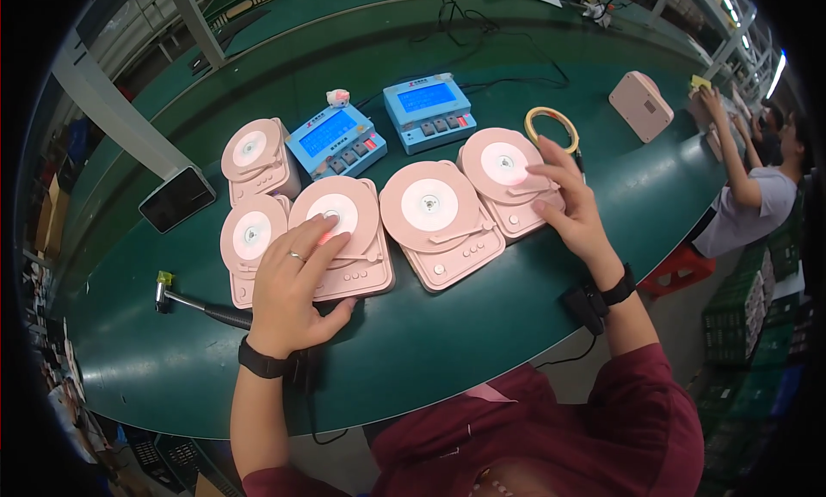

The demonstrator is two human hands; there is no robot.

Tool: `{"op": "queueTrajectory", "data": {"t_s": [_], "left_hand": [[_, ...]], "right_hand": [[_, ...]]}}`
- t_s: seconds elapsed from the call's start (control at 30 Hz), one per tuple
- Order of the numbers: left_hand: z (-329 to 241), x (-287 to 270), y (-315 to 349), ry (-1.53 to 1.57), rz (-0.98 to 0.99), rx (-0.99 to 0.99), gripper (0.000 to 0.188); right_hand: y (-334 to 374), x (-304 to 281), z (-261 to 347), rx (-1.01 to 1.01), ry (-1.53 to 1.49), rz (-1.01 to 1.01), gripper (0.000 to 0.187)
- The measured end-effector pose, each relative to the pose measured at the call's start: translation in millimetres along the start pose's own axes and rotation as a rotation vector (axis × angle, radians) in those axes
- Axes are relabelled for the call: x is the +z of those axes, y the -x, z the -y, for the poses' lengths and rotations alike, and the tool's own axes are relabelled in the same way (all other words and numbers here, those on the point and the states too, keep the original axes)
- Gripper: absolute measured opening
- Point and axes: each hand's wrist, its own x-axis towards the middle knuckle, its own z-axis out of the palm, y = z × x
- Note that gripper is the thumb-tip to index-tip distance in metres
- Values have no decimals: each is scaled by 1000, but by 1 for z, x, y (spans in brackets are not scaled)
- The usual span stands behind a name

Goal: The person tests pink record players by picking them up from a conveyor belt, placing them on the table, and pressing buttons. They continue to retrieve more players from the belt, checking the lights on each device while monitoring the blue testing machines.

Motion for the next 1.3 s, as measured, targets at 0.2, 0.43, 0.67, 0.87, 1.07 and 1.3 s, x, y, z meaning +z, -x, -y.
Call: {"op": "queueTrajectory", "data": {"t_s": [0.2, 0.43, 0.67, 0.87, 1.07, 1.3], "left_hand": [[0, 0, 0, 4, 3, -1, 61], [2, -1, 1, 19, 4, -17, 62], [42, -43, 20, 152, -357, -292, 69], [66, -33, 68, 593, -280, -770, 94], [52, -19, 61, 538, -204, -737, 108], [55, -12, 58, 591, -259, -714, 109]], "right_hand": [[-1, -8, 21, -350, 390, 194, 39], [0, 1, 28, -372, 531, 261, 41], [3, 0, 21, -395, 455, 209, 38], [4, 1, 16, -411, 479, 220, 47], [2, 7, 16, -392, 440, 204, 45], [1, 6, 16, -399, 445, 208, 45]]}}
